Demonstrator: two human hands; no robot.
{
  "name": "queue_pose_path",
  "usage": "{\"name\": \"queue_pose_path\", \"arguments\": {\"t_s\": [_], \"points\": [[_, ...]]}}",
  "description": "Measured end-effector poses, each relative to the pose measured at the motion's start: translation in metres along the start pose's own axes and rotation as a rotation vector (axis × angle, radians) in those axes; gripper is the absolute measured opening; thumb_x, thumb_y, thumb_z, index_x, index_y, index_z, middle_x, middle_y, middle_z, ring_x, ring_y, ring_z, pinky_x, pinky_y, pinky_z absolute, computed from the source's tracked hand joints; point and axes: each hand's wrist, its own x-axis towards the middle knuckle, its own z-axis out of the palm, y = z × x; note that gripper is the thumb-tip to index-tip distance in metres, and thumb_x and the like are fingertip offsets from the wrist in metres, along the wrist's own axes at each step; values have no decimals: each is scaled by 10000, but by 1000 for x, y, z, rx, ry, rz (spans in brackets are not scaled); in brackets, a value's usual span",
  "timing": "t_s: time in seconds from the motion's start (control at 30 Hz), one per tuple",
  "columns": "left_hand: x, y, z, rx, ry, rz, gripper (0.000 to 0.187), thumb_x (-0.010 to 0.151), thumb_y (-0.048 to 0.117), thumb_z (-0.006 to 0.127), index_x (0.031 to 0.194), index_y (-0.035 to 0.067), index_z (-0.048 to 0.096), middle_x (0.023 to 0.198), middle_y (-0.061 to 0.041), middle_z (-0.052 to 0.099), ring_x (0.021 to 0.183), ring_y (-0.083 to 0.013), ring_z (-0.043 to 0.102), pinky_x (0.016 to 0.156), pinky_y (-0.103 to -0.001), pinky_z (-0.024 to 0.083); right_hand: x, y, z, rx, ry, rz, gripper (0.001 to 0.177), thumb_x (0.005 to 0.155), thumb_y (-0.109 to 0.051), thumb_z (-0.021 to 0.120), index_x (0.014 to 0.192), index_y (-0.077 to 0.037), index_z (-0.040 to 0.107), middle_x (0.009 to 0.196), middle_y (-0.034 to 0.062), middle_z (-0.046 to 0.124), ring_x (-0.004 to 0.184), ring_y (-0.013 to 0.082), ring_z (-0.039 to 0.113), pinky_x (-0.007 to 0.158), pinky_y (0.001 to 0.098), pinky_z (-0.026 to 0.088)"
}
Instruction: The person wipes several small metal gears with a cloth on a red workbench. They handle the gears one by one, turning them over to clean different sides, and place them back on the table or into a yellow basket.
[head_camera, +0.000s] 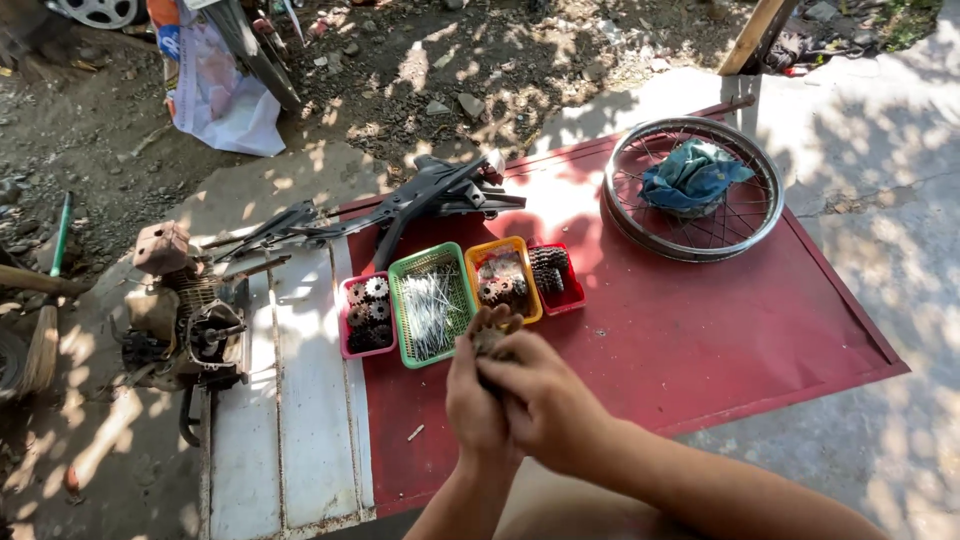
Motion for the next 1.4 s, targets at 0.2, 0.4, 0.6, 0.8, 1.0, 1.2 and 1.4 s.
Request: {"name": "queue_pose_path", "arguments": {"t_s": [0.2,0.4,0.6,0.8,1.0,1.2,1.4], "points": [[-3,2,8,-49,26,-32,442,1129,259,319,1308,-59,568,1226,-174,641,1085,-230,607,948,-374,479,20,36,5,-117,142,71,296,832,47,604,1090,29,750,1148,134,665,1008,293,656,893,364,551],[9,0,-9,-145,1,-14,450,1139,289,302,1340,-39,537,1251,-179,614,1150,-262,582,1042,-393,457,10,46,17,-82,96,-35,362,784,8,707,1140,-30,760,1178,120,642,1075,286,621,961,362,519],[22,4,-10,28,100,46,473,1117,251,295,1395,-27,559,1268,-170,643,1146,-266,608,1025,-399,460,0,22,17,-89,48,-67,389,746,5,658,1127,16,734,1170,147,644,1017,324,611,902,387,527],[25,4,-19,-153,163,51,413,1125,247,377,1340,-16,612,1318,-262,646,1227,-386,622,1103,-533,482,5,132,5,127,94,485,302,835,-7,658,1078,-69,825,1039,117,734,969,305,722,864,415,571],[26,-4,-12,29,160,-34,446,1118,292,315,1300,-29,566,1055,-149,628,895,-211,590,780,-375,511,-1,81,-9,1258,278,876,469,912,83,517,1372,90,609,1182,239,700,850,229,663,749,317,553],[16,-19,-15,122,148,-77,365,1105,145,391,1339,-21,617,1172,-176,663,1004,-217,602,885,-330,491,-17,74,1,762,74,458,388,863,134,592,1230,101,713,1259,96,672,1131,229,640,1002,311,502],[2,-22,-13,67,119,-250,525,1106,339,359,1365,-61,579,1253,-169,643,1082,-219,593,930,-354,468,-21,62,11,260,164,501,342,814,101,602,1091,44,793,1247,74,647,1125,194,643,981,259,536]]}}
